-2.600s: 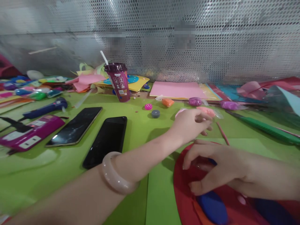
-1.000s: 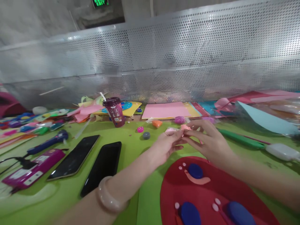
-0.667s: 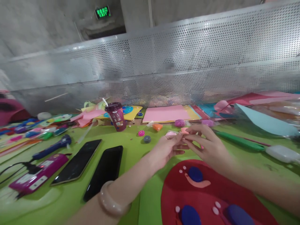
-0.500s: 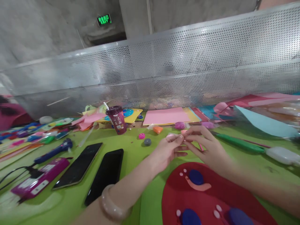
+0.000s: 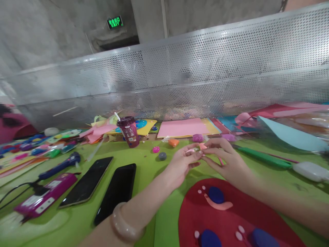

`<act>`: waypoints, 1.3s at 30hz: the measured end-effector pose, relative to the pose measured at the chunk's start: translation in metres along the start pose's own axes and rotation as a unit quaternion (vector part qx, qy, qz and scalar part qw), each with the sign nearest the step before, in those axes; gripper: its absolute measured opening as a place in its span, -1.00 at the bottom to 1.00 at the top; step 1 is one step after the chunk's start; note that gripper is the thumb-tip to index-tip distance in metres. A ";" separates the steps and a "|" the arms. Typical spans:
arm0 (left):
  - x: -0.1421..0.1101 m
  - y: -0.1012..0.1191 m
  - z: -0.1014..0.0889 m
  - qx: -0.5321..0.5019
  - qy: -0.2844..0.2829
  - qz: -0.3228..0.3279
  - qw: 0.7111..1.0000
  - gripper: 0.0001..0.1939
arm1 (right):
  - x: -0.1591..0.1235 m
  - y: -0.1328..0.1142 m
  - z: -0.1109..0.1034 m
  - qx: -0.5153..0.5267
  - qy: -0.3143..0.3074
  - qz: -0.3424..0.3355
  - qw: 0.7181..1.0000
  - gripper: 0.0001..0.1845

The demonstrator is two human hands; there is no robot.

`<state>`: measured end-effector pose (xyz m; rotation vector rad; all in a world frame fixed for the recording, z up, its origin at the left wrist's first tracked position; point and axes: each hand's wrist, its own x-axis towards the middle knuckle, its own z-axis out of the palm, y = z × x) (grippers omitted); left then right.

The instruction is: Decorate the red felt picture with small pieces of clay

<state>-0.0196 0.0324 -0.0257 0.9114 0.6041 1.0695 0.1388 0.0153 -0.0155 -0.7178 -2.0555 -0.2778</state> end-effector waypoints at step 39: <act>-0.004 0.001 0.006 -0.028 0.000 -0.010 1.000 -0.63 | 0.001 -0.007 -0.003 0.019 0.040 0.032 0.998 -0.86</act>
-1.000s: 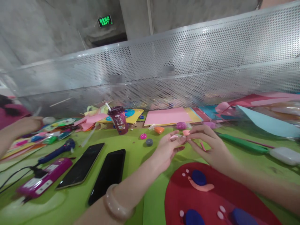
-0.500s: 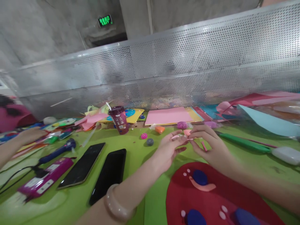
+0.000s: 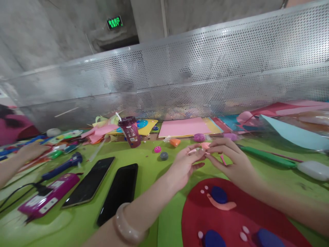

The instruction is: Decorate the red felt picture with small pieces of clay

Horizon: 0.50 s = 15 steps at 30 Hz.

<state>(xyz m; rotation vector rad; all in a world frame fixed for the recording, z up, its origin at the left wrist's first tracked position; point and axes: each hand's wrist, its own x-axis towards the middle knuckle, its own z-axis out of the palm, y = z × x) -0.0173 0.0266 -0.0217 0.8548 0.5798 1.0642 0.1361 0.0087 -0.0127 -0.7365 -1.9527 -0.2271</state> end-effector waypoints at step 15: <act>-0.001 0.000 0.001 0.007 -0.015 0.001 1.000 -0.61 | -0.001 0.000 0.000 0.003 -0.002 0.001 1.000 -0.85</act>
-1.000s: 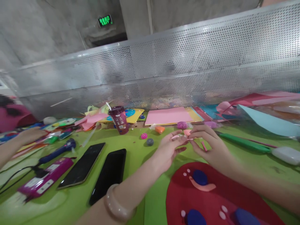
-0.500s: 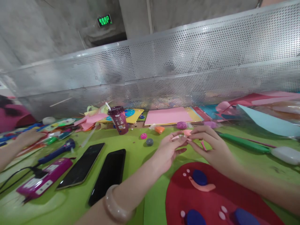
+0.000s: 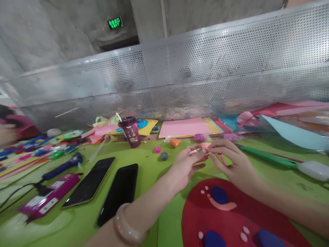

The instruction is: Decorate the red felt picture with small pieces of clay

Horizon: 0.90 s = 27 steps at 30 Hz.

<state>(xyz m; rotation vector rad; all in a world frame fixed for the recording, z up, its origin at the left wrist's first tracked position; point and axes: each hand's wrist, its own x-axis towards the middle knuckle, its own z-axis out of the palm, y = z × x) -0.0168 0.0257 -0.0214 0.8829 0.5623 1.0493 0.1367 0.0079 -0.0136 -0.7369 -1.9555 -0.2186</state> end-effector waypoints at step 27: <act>0.000 0.000 0.001 -0.003 0.033 0.006 0.999 -0.64 | -0.004 0.008 0.005 -0.027 -0.022 -0.001 0.999 -0.89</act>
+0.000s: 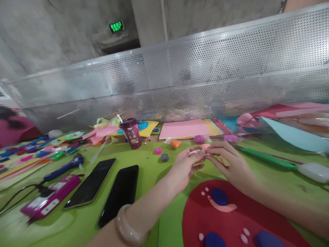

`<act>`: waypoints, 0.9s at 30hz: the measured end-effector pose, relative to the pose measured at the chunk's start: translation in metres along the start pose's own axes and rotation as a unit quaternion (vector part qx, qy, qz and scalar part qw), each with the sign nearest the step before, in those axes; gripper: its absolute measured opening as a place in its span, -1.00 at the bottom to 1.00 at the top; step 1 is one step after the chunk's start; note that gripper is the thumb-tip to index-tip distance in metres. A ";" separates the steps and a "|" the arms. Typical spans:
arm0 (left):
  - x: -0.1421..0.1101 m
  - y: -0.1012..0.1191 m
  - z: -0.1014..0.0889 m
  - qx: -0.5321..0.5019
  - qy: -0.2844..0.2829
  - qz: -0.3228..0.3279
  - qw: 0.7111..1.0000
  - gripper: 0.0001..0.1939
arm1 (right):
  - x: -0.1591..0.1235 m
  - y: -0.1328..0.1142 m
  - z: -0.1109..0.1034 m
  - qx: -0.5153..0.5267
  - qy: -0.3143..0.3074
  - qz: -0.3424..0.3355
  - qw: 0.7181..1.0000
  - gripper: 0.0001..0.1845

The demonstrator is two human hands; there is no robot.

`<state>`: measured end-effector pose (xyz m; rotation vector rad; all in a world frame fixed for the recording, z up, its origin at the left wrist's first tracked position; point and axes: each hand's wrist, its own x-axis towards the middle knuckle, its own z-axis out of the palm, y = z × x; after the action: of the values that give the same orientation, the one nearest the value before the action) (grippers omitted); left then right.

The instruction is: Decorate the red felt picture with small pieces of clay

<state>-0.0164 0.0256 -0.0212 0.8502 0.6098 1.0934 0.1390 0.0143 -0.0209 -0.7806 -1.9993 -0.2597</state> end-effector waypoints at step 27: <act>0.000 0.000 0.000 0.024 0.001 0.004 1.000 -0.61 | 0.000 -0.001 -0.001 0.010 0.008 -0.001 1.000 -0.93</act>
<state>-0.0167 0.0254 -0.0215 0.8944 0.6377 1.0910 0.1387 0.0129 -0.0201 -0.7626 -1.9840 -0.2466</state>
